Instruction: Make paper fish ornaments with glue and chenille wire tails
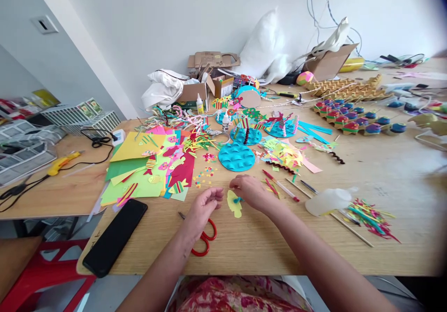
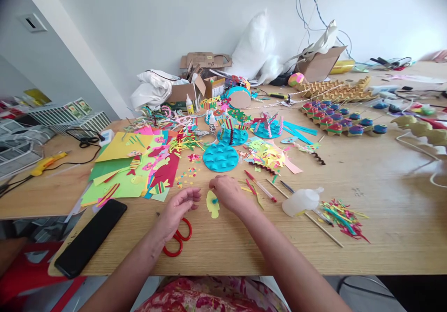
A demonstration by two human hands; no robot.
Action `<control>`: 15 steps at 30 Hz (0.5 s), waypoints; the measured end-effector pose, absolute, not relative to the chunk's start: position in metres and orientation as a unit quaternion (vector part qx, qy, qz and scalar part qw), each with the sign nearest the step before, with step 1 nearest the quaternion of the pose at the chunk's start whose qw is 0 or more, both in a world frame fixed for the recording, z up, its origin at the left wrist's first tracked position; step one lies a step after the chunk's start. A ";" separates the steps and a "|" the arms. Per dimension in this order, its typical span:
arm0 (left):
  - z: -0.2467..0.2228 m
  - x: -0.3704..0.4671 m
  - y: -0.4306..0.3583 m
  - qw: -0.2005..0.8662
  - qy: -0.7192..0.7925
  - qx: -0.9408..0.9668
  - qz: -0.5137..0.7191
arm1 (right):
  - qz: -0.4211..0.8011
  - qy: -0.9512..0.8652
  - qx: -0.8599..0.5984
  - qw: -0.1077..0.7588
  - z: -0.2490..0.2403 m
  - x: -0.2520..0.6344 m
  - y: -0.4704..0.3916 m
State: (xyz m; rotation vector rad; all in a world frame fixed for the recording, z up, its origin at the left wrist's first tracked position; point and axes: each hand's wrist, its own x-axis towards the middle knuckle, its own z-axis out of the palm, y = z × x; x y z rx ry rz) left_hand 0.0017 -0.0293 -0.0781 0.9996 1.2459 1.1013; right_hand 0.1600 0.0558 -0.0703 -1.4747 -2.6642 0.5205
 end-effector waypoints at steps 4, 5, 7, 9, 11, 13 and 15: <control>-0.077 0.000 -0.031 0.566 0.532 0.425 0.465 | 0.152 -0.874 -0.462 -0.010 -0.076 0.151 0.059; -0.077 -0.001 -0.031 0.565 0.533 0.429 0.462 | 0.148 -0.875 -0.460 -0.014 -0.076 0.150 0.059; -0.078 -0.001 -0.031 0.563 0.535 0.436 0.454 | 0.141 -0.877 -0.458 -0.019 -0.076 0.149 0.059; -0.078 -0.001 -0.031 0.563 0.538 0.442 0.445 | 0.138 -0.878 -0.458 -0.021 -0.075 0.148 0.058; -0.078 0.000 -0.031 0.562 0.541 0.449 0.435 | 0.139 -0.877 -0.460 -0.022 -0.074 0.147 0.058; -0.079 0.000 -0.030 0.561 0.544 0.455 0.427 | 0.146 -0.873 -0.464 -0.020 -0.075 0.147 0.058; -0.079 -0.001 -0.030 0.557 0.548 0.460 0.421 | 0.156 -0.869 -0.470 -0.016 -0.076 0.146 0.059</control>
